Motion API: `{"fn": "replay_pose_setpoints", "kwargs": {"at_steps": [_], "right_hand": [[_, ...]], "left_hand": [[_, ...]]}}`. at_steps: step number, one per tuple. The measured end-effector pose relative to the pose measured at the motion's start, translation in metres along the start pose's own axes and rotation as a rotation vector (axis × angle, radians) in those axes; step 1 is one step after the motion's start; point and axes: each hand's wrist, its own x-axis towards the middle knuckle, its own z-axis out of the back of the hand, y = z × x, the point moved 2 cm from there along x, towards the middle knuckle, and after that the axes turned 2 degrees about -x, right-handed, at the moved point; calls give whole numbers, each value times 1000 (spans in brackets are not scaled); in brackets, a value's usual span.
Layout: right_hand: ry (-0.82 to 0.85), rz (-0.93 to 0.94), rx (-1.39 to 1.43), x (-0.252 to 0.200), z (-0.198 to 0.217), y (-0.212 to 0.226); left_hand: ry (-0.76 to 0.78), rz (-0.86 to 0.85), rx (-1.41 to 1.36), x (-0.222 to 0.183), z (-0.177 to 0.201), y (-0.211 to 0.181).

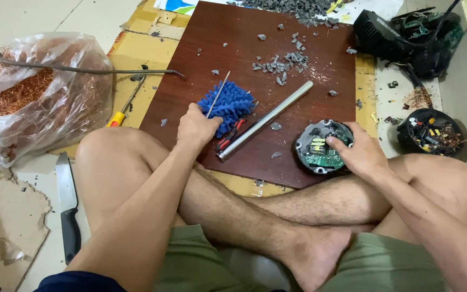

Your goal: The person sits on the floor and uses a screwdriver to pry and scrape at a circular electronic component, removing small pieces of material. They occasionally switch to a metal rod to apply pressure, then return to the screwdriver to continue scraping the component's surface.

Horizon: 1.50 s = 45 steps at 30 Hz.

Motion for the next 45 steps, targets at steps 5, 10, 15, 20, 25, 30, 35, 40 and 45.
{"fn": "replay_pose_setpoints", "kwargs": {"at_steps": [5,10,15,20,25,30,35,40,45], "right_hand": [[10,-7,-12,2,-1,-2],[9,-20,-37,2,-1,-2],[6,-14,-15,1,-2,-3],[13,-16,3,-1,-1,-2],[14,-12,5,-4,0,0],[24,19,25,-9,1,2],[12,13,9,-8,-1,0],[-10,21,-8,-3,-3,-2],[46,24,15,-13,3,8]], "left_hand": [[24,-13,58,6,-3,3],[23,8,-52,5,-2,-3],[341,135,-1027,-37,38,-38],[20,310,-1225,20,24,15],[146,397,-1029,20,11,16],[-125,344,-1051,48,9,29],[-427,247,-1093,51,28,34],[-444,301,-672,40,1,39],[-63,68,-93,25,-26,28]]}}
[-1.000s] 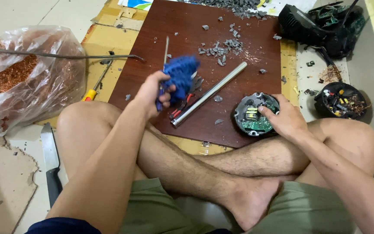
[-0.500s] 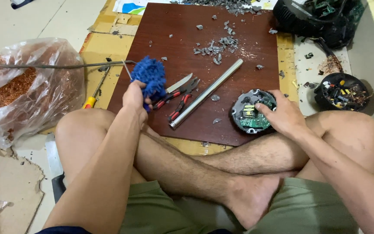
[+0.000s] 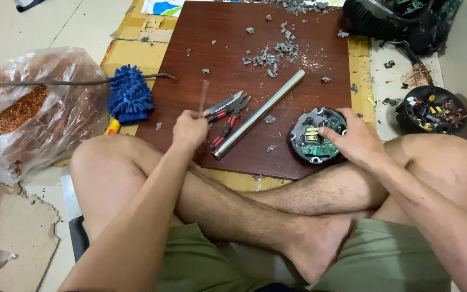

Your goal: The person sits on the floor and uses a screwdriver to pry and scrape at a circular electronic component, removing small pieces of material. They occasionally switch to a metal rod to apply pressure, then return to the screwdriver to continue scraping the component's surface.

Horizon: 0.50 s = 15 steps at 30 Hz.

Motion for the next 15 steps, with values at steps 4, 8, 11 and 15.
{"fn": "replay_pose_setpoints", "kwargs": {"at_steps": [4,8,11,15], "right_hand": [[7,7,4,3,-3,-2],[-31,-15,0,8,-8,-12],[-43,-29,-8,19,-12,-19],[-56,-52,-43,36,-17,-31]], "left_hand": [[102,-157,89,-52,17,-37],[274,-298,-380,-101,8,-49],[374,-354,-284,-164,19,-55],[488,-324,86,-213,28,-66]]}}
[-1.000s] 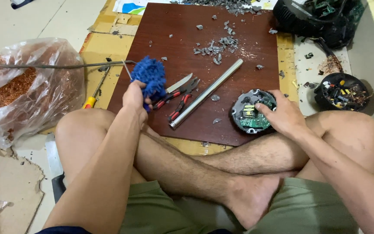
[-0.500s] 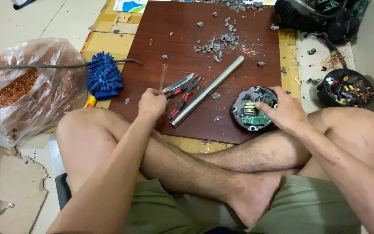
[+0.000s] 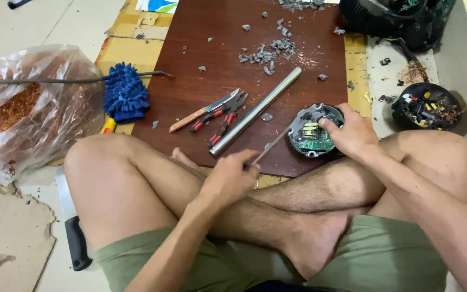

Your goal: The person sits on the floor and uses a screwdriver to pry and scrape at a circular electronic component, removing small pieces of material. They occasionally switch to a metal rod to apply pressure, then return to the screwdriver to continue scraping the component's surface.

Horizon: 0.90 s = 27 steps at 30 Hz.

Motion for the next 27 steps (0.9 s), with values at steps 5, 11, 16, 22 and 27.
{"fn": "replay_pose_setpoints", "kwargs": {"at_steps": [5,11,16,22,27], "right_hand": [[-9,50,30,-15,6,12],[4,139,35,-36,12,25],[6,163,43,-30,8,21],[50,161,4,-29,12,26],[83,97,-17,-25,10,27]], "left_hand": [[82,30,72,-3,0,-4],[107,41,129,11,-11,1],[51,16,165,7,-15,-10],[-52,-204,613,26,-25,-34],[-27,-188,570,37,-25,-39]]}}
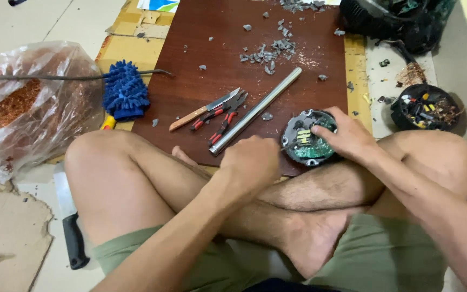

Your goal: The person sits on the floor and uses a screwdriver to pry and scrape at a circular electronic component, removing small pieces of material. They occasionally switch to a metal rod to apply pressure, then return to the screwdriver to continue scraping the component's surface.

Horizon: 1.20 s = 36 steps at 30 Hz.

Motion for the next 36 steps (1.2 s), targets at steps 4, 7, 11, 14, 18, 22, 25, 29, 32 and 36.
{"fn": "replay_pose_setpoints", "kwargs": {"at_steps": [4,7,11,14,18,22,25,29,32,36], "right_hand": [[-62,-70,24,6,-24,-4],[-87,-168,33,3,-42,-2],[-134,-287,158,-2,-45,16],[-130,-345,185,-8,-41,20],[-124,-368,131,-15,-39,19],[-162,-454,115,-26,-42,30],[-261,-472,219,-40,-39,51],[-316,-438,334,-49,-48,52],[-369,-445,428,-62,-56,45],[-376,-473,478,-45,-71,18]], "left_hand": [[123,56,-207,-28,13,15],[121,156,-364,-39,3,28],[78,209,-364,-29,-3,35],[96,179,-340,-12,-6,41],[91,104,-364,-2,10,53],[137,86,-221,17,24,56],[201,87,-48,25,44,61],[239,54,-207,30,47,71],[235,48,-263,23,49,60],[223,105,-256,9,38,51]]}}
